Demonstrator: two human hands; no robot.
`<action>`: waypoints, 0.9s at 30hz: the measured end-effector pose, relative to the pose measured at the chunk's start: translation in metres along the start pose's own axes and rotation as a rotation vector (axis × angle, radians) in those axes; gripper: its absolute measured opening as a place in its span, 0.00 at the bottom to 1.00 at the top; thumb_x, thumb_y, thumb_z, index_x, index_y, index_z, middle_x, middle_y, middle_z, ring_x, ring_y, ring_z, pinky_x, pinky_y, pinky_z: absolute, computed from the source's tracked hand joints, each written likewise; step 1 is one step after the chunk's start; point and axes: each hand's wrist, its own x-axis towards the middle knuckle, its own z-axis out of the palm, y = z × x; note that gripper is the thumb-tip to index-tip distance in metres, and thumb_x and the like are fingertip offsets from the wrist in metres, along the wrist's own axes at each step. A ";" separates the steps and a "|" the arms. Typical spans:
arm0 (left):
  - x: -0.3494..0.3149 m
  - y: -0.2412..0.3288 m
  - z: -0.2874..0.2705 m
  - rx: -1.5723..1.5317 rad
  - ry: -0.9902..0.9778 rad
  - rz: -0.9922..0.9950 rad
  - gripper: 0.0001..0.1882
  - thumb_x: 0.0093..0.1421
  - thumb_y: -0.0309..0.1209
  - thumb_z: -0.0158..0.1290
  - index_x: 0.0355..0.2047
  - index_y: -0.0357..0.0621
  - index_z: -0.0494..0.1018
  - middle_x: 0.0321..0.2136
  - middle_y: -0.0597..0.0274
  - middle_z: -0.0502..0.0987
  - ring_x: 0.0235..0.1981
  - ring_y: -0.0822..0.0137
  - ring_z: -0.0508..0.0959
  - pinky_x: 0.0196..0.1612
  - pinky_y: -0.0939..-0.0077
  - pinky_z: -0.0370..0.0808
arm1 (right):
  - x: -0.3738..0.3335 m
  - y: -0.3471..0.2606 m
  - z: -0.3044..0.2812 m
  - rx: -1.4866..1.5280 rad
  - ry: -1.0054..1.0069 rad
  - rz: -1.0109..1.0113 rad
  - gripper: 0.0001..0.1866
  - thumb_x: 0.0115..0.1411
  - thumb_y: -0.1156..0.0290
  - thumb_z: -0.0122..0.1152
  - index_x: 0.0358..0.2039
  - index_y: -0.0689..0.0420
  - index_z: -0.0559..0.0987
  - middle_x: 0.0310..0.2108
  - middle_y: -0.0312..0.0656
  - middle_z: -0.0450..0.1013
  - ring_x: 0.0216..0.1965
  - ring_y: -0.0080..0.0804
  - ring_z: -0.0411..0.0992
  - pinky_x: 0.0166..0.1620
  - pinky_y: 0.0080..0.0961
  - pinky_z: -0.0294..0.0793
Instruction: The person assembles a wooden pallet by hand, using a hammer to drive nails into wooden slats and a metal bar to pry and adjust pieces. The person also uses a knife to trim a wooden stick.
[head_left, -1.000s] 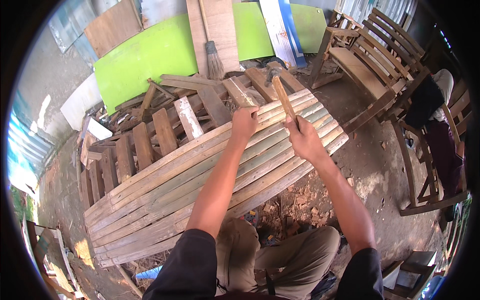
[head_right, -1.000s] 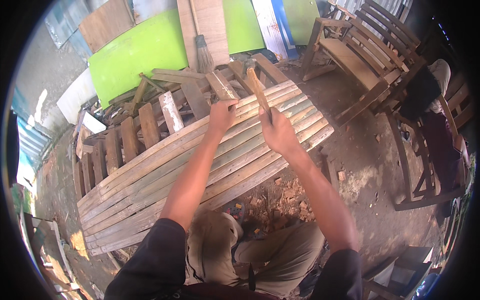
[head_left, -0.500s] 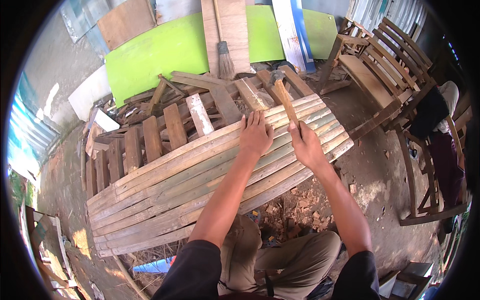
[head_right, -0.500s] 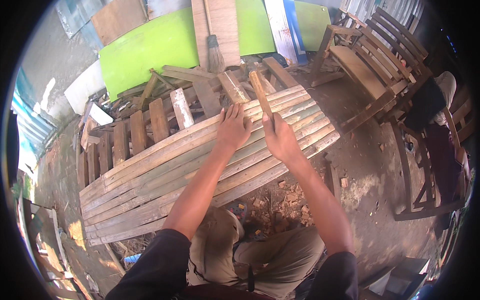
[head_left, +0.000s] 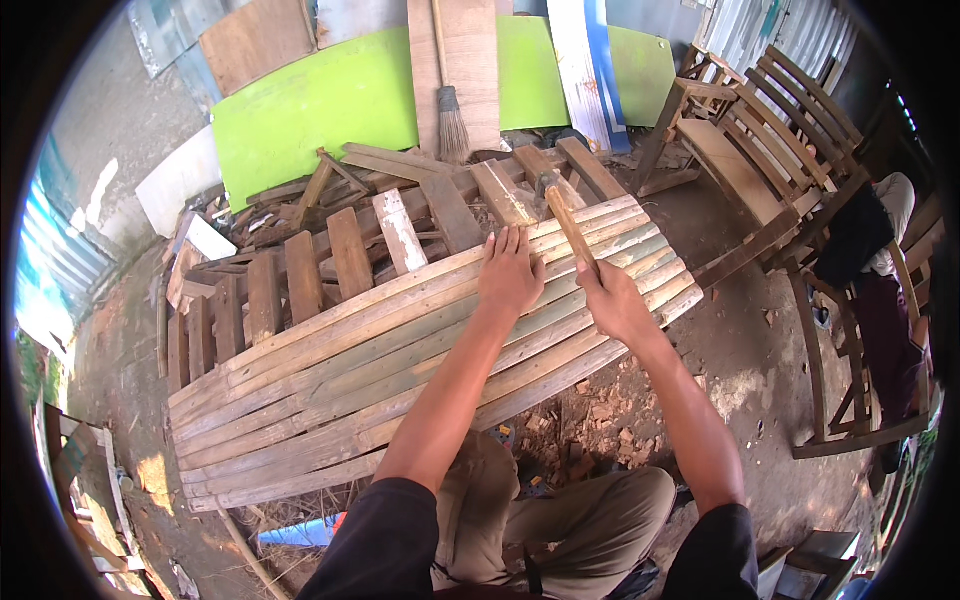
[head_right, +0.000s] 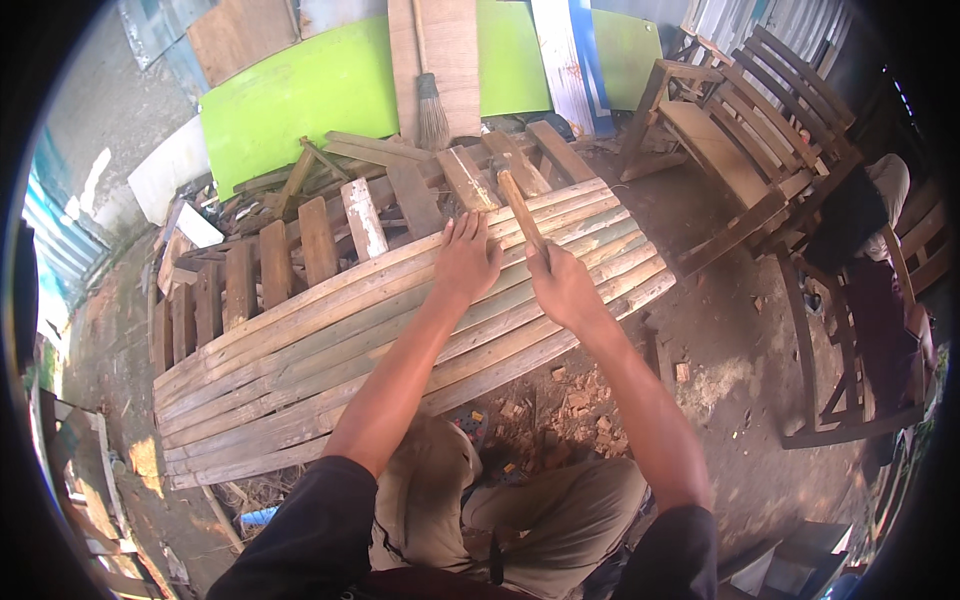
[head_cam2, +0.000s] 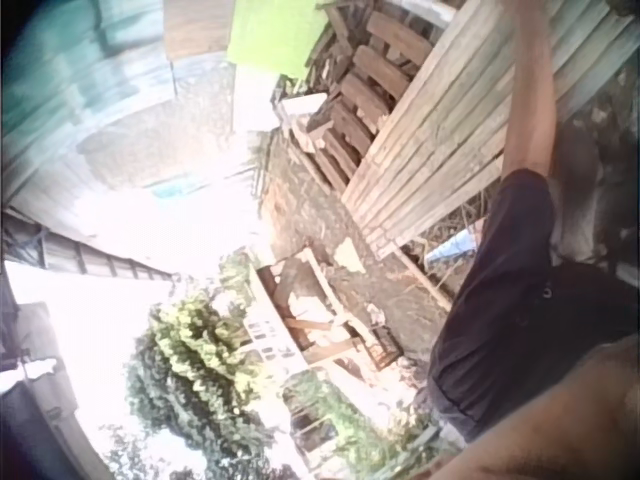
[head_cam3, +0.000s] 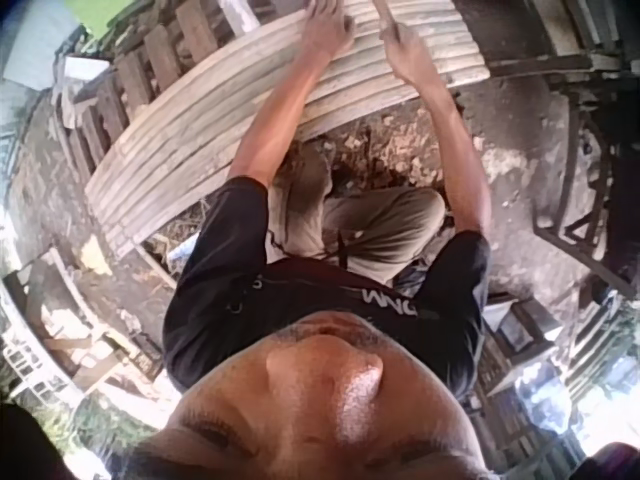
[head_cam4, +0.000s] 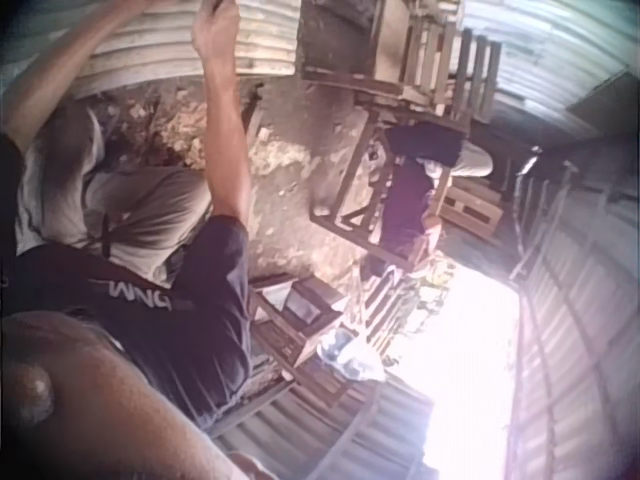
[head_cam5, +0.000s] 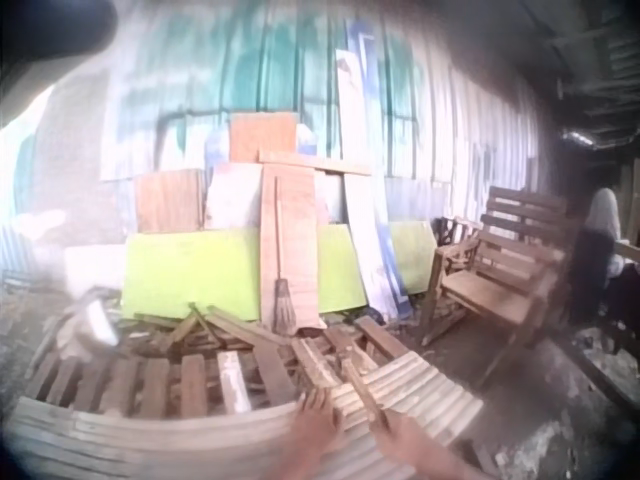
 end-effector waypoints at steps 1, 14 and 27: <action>-0.001 -0.001 0.000 0.013 -0.022 -0.022 0.36 0.70 0.48 0.44 0.69 0.35 0.59 0.70 0.50 0.62 0.72 0.57 0.59 0.76 0.59 0.48 | -0.007 -0.015 -0.008 0.080 0.003 -0.006 0.25 0.76 0.50 0.44 0.38 0.62 0.74 0.16 0.30 0.61 0.13 0.17 0.58 0.16 0.22 0.58; -0.001 -0.003 -0.004 -0.011 -0.004 -0.009 0.35 0.70 0.46 0.45 0.68 0.33 0.61 0.69 0.46 0.63 0.72 0.55 0.59 0.75 0.57 0.51 | -0.010 -0.010 0.006 0.214 0.231 -0.060 0.29 0.75 0.50 0.45 0.32 0.66 0.76 0.21 0.50 0.72 0.24 0.42 0.73 0.32 0.39 0.71; -0.001 -0.007 0.001 -0.047 -0.079 0.019 0.37 0.71 0.48 0.43 0.70 0.33 0.57 0.71 0.46 0.58 0.74 0.54 0.55 0.76 0.56 0.47 | -0.025 -0.032 -0.004 0.449 0.243 0.036 0.26 0.76 0.53 0.43 0.40 0.66 0.76 0.18 0.35 0.66 0.16 0.23 0.66 0.20 0.26 0.66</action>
